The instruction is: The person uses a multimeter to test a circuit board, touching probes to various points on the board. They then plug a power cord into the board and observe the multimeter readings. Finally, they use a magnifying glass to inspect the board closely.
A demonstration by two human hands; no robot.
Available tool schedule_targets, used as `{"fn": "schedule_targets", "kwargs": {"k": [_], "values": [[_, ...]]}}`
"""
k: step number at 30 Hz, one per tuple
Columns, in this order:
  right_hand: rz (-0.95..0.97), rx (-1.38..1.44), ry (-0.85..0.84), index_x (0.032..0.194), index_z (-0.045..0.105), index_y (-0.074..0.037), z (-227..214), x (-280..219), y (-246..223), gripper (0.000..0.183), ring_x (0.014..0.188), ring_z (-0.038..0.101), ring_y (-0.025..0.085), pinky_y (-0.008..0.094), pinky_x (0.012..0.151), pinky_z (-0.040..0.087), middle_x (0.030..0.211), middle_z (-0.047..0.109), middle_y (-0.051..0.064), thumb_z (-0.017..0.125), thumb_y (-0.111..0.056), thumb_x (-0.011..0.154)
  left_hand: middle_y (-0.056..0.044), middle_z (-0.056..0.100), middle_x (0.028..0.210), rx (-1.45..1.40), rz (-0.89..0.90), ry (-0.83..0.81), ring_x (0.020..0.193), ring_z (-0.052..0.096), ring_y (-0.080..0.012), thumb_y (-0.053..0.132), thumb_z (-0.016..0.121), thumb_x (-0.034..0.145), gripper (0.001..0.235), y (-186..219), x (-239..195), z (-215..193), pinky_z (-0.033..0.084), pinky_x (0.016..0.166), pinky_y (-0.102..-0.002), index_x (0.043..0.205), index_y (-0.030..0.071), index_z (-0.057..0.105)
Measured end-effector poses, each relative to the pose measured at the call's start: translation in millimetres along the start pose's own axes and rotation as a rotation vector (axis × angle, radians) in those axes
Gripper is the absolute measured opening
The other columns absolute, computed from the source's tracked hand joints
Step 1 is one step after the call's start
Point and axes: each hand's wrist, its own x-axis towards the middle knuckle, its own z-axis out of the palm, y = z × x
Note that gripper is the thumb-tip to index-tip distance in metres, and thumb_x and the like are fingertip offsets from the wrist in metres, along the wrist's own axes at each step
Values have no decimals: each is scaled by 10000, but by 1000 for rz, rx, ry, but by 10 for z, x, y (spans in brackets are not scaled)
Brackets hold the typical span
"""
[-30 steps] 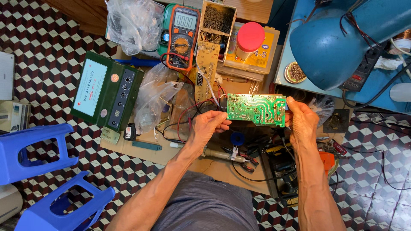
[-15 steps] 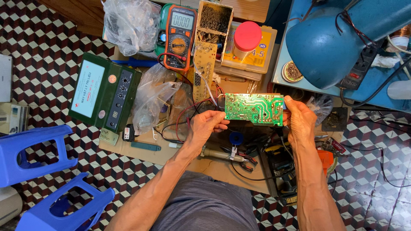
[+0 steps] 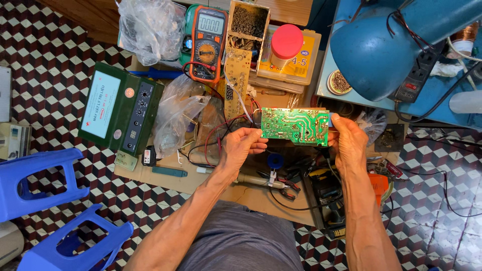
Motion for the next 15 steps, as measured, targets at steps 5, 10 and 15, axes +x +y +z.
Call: {"fn": "schedule_targets", "kwargs": {"k": [5, 10, 15], "values": [[-155, -38, 84, 1104, 694, -24, -87, -394, -119, 239, 733, 659, 75, 214, 659, 520, 918, 733, 19, 705, -224, 975, -169, 766, 1000, 0, 24, -13, 836, 744, -178, 317, 688, 953, 384, -38, 5, -6, 622, 764, -296, 1095, -39, 670], [-230, 337, -111, 1112, 688, 29, -356, -1385, -582, 209, 784, 609, 155, 283, 725, 484, 925, 667, 91, 697, -174, 1064, -163, 769, 1003, 0, 17, -10, 829, 745, -172, 313, 691, 946, 366, -77, 26, 2, 617, 759, -291, 1094, -22, 676], [-421, 255, -341, 1098, 688, 27, -351, -2048, -796, 195, 791, 613, 153, 281, 732, 490, 926, 672, 92, 691, -164, 1062, -167, 769, 1006, -24, 23, -14, 830, 744, -171, 307, 697, 946, 360, -101, 52, -11, 620, 757, -292, 1083, -25, 668]]}}
